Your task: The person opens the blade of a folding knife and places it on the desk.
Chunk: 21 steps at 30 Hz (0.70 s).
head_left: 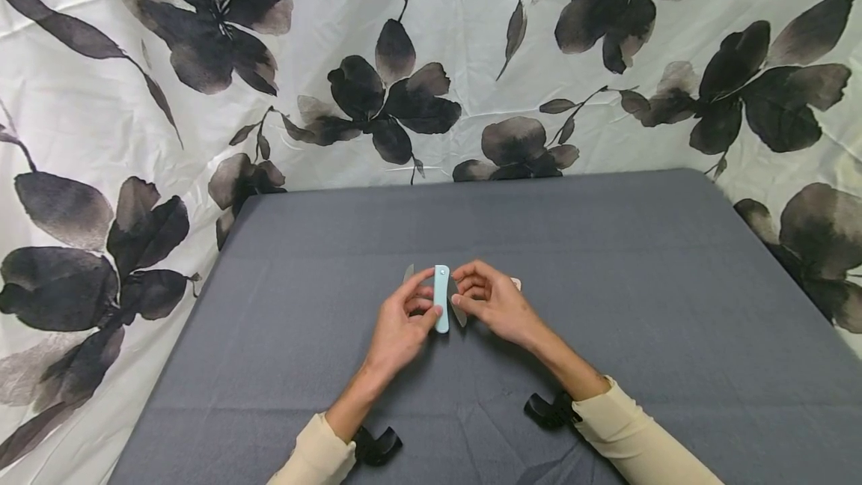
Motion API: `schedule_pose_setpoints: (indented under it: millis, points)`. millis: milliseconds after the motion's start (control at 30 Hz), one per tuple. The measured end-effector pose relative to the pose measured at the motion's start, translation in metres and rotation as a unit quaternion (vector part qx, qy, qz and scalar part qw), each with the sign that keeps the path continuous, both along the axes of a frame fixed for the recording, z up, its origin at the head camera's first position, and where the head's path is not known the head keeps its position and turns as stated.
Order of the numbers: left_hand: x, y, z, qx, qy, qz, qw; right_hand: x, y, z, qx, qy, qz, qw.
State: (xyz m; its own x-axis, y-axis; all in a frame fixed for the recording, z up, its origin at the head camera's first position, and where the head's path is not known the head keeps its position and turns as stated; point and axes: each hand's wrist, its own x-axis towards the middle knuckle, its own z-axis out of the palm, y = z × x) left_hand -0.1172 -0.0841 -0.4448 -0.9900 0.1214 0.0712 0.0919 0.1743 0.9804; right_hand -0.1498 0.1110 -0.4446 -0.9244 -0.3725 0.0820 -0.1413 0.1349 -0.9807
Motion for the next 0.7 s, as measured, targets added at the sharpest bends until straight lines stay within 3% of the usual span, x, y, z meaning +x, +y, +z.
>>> schedule_pose_setpoints:
  millis: [167, 433, 700]
  points:
    - [0.0004, -0.0011, -0.0002, 0.000, 0.004, -0.004, 1.0000, 0.0004, -0.0008, 0.0002, 0.004, 0.002, -0.011, 0.9999]
    - [0.0026, -0.0010, -0.0013, 0.010, 0.011, -0.004, 0.9999, 0.0040, -0.0011, -0.0004, 0.014, 0.040, -0.042, 0.9982]
    - [0.0025, -0.0007, -0.0020, 0.000, 0.025, -0.003, 0.9997, 0.0041, 0.0015, -0.0009, 0.010, 0.062, -0.045, 0.9970]
